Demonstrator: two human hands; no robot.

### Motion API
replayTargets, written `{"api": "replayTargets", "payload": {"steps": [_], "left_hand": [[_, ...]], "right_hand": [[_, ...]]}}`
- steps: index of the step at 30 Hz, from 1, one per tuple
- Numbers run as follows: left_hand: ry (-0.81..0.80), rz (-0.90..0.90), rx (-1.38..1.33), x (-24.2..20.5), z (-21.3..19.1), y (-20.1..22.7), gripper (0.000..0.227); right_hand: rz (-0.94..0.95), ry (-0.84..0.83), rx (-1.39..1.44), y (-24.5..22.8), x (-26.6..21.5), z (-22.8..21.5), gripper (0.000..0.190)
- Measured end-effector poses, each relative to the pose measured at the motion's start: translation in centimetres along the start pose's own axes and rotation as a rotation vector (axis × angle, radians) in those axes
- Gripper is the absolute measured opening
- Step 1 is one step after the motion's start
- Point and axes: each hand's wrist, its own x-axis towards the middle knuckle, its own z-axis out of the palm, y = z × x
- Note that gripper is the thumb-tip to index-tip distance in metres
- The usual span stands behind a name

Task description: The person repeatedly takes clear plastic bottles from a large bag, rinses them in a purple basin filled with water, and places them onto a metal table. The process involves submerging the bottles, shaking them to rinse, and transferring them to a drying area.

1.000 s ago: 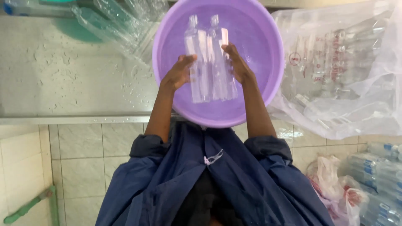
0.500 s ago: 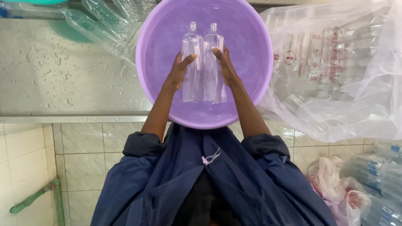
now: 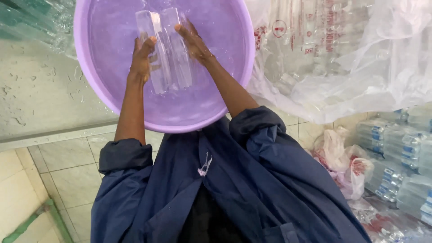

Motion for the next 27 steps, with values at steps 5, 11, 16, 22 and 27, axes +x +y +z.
{"api": "replayTargets", "payload": {"steps": [5,11,16,22,27], "left_hand": [[-0.041,0.018,-0.045,0.0,0.1,1.0,0.134],[-0.072,-0.054,-0.057,3.2,-1.3,-1.0,0.143],[-0.068,0.031,-0.098,3.0,-1.1,-0.9,0.132],[-0.056,0.067,-0.119,3.3,-0.7,-1.0,0.110],[-0.057,0.130,-0.164,3.3,-0.5,-1.0,0.122]], "right_hand": [[-0.308,-0.006,0.204,3.3,3.5,-0.7,0.076],[-0.021,0.001,0.131,2.2,2.5,0.0,0.141],[-0.118,0.019,0.206,4.7,3.0,0.0,0.115],[-0.347,-0.150,0.170,12.1,2.7,-2.0,0.128],[-0.432,-0.117,0.243,7.6,4.4,-2.0,0.035]]}}
